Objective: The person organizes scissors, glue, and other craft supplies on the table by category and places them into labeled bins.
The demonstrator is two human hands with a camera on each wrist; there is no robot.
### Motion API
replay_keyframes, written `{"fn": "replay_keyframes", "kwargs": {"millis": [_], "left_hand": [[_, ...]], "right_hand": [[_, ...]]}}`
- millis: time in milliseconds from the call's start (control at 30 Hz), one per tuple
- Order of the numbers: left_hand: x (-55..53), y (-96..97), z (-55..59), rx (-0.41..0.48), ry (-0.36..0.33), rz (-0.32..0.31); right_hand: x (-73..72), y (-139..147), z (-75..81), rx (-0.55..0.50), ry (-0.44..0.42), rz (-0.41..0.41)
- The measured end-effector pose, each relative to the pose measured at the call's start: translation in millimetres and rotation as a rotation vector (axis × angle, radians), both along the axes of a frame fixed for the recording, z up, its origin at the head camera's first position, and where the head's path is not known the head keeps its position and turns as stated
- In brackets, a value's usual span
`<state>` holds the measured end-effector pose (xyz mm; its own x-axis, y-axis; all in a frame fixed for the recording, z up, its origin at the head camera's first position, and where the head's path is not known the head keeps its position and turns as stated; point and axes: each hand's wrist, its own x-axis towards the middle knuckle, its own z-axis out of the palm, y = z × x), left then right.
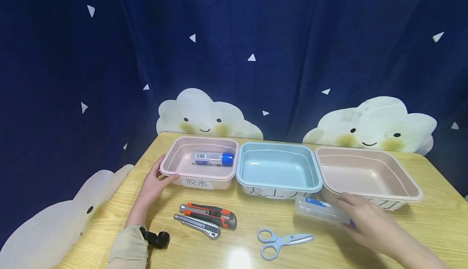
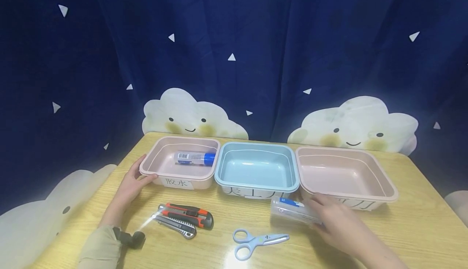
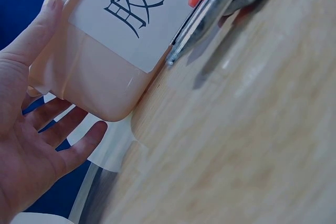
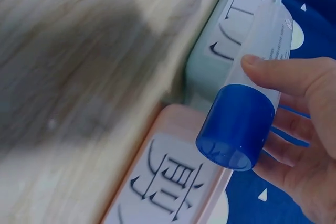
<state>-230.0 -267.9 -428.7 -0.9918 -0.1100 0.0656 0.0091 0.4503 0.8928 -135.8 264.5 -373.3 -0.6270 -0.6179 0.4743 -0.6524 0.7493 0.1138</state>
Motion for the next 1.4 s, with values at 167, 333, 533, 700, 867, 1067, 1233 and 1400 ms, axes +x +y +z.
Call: {"fn": "replay_keyframes", "kwargs": {"millis": [167,333,533,700,867,1067,1233,1400], "left_hand": [[0.7,0.4,0.8,-0.003,-0.007,0.004],[0.7,0.2,0.8,0.0,-0.006,0.004],[0.9,0.8,-1.1,-0.007,-0.001,0.004],[0.4,0.4,-2.3,-0.001,0.005,0.004],[-0.2,-0.2,-2.1,0.008,0.01,0.001],[-1.3,-0.3,-1.2,0.013,0.025,-0.007],[-1.9,-0.6,-1.2,0.014,0.025,-0.007],[-0.1,-0.1,-0.8,0.014,0.012,-0.003]], "right_hand": [[-3.3,-14,5.9,-0.003,-0.011,0.012],[-9.2,-29,12.4,-0.021,-0.013,0.028],[-19.0,-46,15.5,-0.038,-0.006,0.068],[-29.6,-61,16.7,-0.052,0.017,0.108],[-40.0,-74,17.2,-0.075,0.028,0.136],[-48.6,-88,20.8,-0.082,0.024,0.146],[-54.9,-101,23.3,-0.09,0.019,0.167],[-62.3,-115,23.8,-0.098,0.024,0.175]]}}
